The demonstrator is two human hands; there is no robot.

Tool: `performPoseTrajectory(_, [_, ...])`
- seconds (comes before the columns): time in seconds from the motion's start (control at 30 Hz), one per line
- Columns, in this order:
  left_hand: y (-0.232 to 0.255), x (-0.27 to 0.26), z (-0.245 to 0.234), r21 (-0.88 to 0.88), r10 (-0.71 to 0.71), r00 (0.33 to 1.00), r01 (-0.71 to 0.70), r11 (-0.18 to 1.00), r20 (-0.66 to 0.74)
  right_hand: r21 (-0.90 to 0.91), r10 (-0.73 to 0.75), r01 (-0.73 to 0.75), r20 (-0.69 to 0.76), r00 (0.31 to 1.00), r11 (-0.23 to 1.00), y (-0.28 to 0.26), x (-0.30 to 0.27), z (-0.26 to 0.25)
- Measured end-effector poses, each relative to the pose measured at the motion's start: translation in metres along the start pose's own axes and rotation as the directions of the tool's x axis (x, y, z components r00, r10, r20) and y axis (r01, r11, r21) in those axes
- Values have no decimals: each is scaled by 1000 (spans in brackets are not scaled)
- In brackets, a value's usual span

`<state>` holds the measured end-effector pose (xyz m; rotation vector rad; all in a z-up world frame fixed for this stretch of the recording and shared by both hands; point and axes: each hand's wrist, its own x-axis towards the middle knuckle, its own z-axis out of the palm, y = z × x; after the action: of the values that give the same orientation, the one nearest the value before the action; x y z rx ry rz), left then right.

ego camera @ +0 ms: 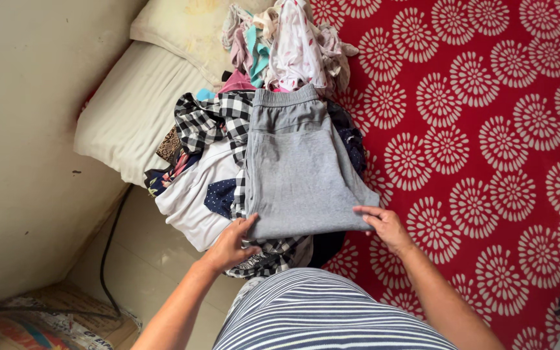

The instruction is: The person folds several garments one by one on a bed, including a gray sweatshirt, a navy polka-dot top, and a black-and-white checkered shirt. Each item is smoothed, folded into a compact rectangle, and placed on a growing stack.

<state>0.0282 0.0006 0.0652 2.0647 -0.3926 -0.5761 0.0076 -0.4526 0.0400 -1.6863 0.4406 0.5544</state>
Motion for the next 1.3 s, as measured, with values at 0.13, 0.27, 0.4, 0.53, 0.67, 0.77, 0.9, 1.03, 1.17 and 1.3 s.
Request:
performPoseTrajectory(0.13, [7, 12, -15, 280, 27, 995, -53, 958, 97, -91, 18, -2, 173, 985, 996, -22, 3, -15])
performPoseTrajectory(0.27, [0, 38, -17, 496, 43, 970, -161, 853, 241, -125, 50, -14, 287, 957, 992, -42, -2, -12])
performPoseTrajectory(0.4, [-18, 87, -5, 654, 336, 893, -450, 609, 301, -438, 53, 36, 189, 981, 898, -57, -11, 0])
performPoseTrajectory(0.53, [-39, 124, 4, 770, 242, 874, -485, 414, 420, -627, -222, 284, 178, 959, 726, -77, -16, 9])
performPoseTrajectory(0.67, [-41, 126, -5, 781, 55, 857, -492, 385, 513, -809, -375, 418, 267, 888, 414, -122, -20, 15])
performPoseTrajectory(0.77, [-33, 123, -11, 754, -27, 844, -464, 466, 536, -785, -548, 577, 388, 741, 224, -170, -9, 17])
performPoseTrajectory(0.9, [-40, 127, -13, 597, -59, 853, -312, 739, 518, -709, -496, 670, 510, 703, 220, -220, 41, 13])
performPoseTrajectory(1.03, [-82, 139, 0, 34, 85, 953, -99, 995, 291, -467, -410, 525, 331, 850, 711, -231, 149, -5])
performPoseTrajectory(1.17, [-124, 175, -5, -722, -363, 924, 332, 606, 121, 14, -308, 314, -152, 939, 949, -211, 267, -11])
performPoseTrajectory(1.3, [-125, 196, -9, -740, -473, 879, 276, 614, -64, -26, -114, 112, -324, 939, 993, -170, 307, -12])
